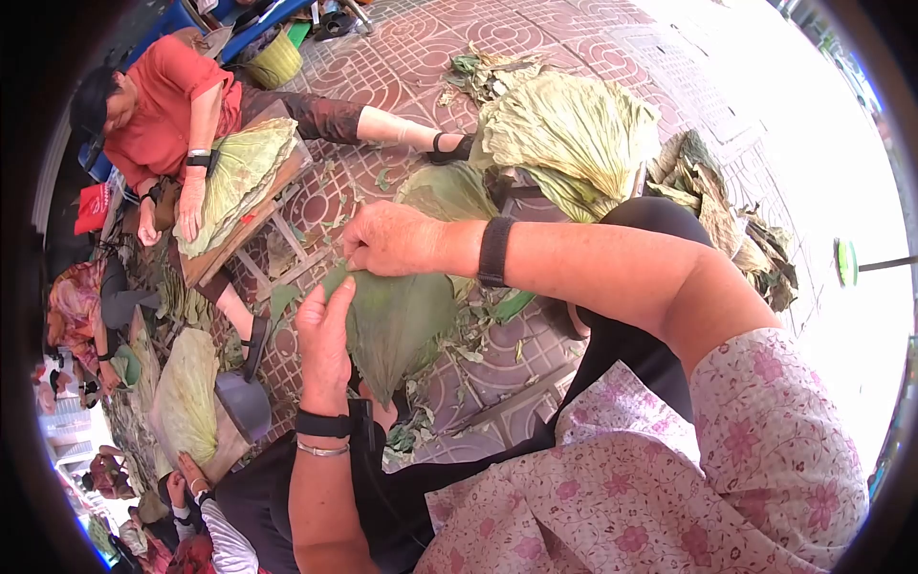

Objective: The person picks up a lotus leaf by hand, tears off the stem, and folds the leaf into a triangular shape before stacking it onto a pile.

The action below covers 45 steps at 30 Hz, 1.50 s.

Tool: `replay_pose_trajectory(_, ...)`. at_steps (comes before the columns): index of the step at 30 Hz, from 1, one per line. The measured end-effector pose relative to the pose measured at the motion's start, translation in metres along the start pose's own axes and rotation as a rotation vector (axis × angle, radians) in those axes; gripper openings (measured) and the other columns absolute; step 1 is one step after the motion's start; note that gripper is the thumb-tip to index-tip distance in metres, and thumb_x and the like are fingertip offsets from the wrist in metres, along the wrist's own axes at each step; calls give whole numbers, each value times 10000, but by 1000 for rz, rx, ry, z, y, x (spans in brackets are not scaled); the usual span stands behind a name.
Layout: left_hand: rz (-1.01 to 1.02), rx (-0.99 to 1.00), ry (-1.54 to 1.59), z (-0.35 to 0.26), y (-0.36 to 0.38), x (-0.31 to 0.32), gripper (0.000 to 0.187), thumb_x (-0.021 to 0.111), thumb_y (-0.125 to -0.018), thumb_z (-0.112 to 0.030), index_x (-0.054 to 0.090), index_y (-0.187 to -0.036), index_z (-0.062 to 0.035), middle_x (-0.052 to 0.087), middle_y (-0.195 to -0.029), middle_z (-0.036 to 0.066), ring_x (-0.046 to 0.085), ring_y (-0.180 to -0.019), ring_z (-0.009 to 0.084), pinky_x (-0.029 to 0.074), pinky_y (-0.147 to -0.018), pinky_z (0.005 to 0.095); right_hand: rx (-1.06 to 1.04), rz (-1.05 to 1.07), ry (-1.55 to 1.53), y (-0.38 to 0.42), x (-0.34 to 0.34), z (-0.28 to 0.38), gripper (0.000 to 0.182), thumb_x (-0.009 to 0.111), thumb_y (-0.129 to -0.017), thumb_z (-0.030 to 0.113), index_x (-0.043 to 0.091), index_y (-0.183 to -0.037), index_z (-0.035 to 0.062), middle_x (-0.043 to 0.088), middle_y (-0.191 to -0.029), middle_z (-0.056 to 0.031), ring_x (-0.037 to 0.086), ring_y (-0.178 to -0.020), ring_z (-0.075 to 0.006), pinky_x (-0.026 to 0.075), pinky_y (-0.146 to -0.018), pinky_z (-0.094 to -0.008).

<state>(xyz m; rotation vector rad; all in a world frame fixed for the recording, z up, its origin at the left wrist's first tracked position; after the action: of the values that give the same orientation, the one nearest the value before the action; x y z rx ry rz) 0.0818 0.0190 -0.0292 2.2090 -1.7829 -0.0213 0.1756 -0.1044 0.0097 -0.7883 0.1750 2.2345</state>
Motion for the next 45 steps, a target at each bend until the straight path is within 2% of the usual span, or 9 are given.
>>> replay_pose_trajectory(3,65,-12,59,-3,0,6,215,654,-933,-83,656,-1132,-2,704,-1021,45,650,-871,103,518,-785,254,-18,-19,-82,-3,2,-3,149,714,-828,139,692,-887,4,688,-766,-115,662,-712,-195,517,-684,-346)
replay_pose_trajectory(6,54,-41,46,3,-2,0,243,678,-911,-73,661,-1143,-4,705,-1038,54,659,-889,117,525,-801,266,46,6,-179,-2,3,-5,147,710,-843,147,698,-890,8,678,-739,-76,641,-705,-159,508,-683,-328)
replay_pose_trajectory(12,49,-44,20,-3,-1,1,216,693,-899,-60,679,-1109,-7,704,-997,27,635,-858,81,513,-782,240,339,94,-547,1,15,-27,118,721,-858,151,723,-873,34,638,-730,24,543,-670,-78,451,-631,-264)
replay_pose_trajectory(21,59,-61,20,-4,1,3,183,696,-898,-63,684,-1072,-8,706,-981,26,633,-833,77,513,-758,245,510,76,-750,4,27,-37,106,713,-864,132,737,-883,30,667,-761,-8,573,-687,-91,463,-622,-271)
replay_pose_trajectory(27,34,-41,-15,-3,-1,-1,175,699,-899,-64,687,-1063,-6,708,-955,25,633,-823,79,513,-751,247,448,-22,-543,5,23,-33,145,699,-888,147,707,-887,2,668,-782,-17,603,-718,-96,495,-655,-260)
replay_pose_trajectory(33,44,-51,17,1,7,5,170,693,-904,-63,681,-1063,-4,703,-979,31,631,-832,81,514,-752,251,405,-100,-749,-10,9,-55,140,667,-923,140,670,-944,1,653,-802,-21,611,-728,-98,515,-676,-231)
replay_pose_trajectory(36,16,-23,-10,2,2,-5,165,687,-907,-60,677,-1061,-1,700,-979,34,632,-842,85,515,-754,254,396,-47,-641,-12,3,-54,171,678,-921,163,685,-950,-6,678,-855,-43,628,-755,-110,520,-682,-262)
replay_pose_trajectory(39,-40,-19,2,-2,-2,-14,179,683,-910,-58,668,-1078,-1,697,-986,38,635,-853,89,514,-766,254,253,26,-157,-12,-8,-34,192,688,-912,181,701,-979,1,700,-902,-70,644,-778,-125,521,-694,-294)
replay_pose_trajectory(45,-113,0,76,1,-6,-26,229,687,-904,-53,651,-1125,-5,690,-1035,45,637,-886,101,512,-800,258,2,104,-211,-6,2,-7,219,697,-886,222,713,-969,20,697,-785,-74,641,-729,-142,512,-693,-323)
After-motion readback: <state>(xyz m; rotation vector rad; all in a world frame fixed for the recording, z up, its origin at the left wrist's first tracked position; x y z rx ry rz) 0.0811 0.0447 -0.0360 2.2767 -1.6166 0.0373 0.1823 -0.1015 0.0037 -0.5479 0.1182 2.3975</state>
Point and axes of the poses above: each hand's wrist, its own y-axis away from the middle knuckle, its own x-axis out of the palm, z = x × y, the point moved 7 cm from there along -y, towards the middle knuckle
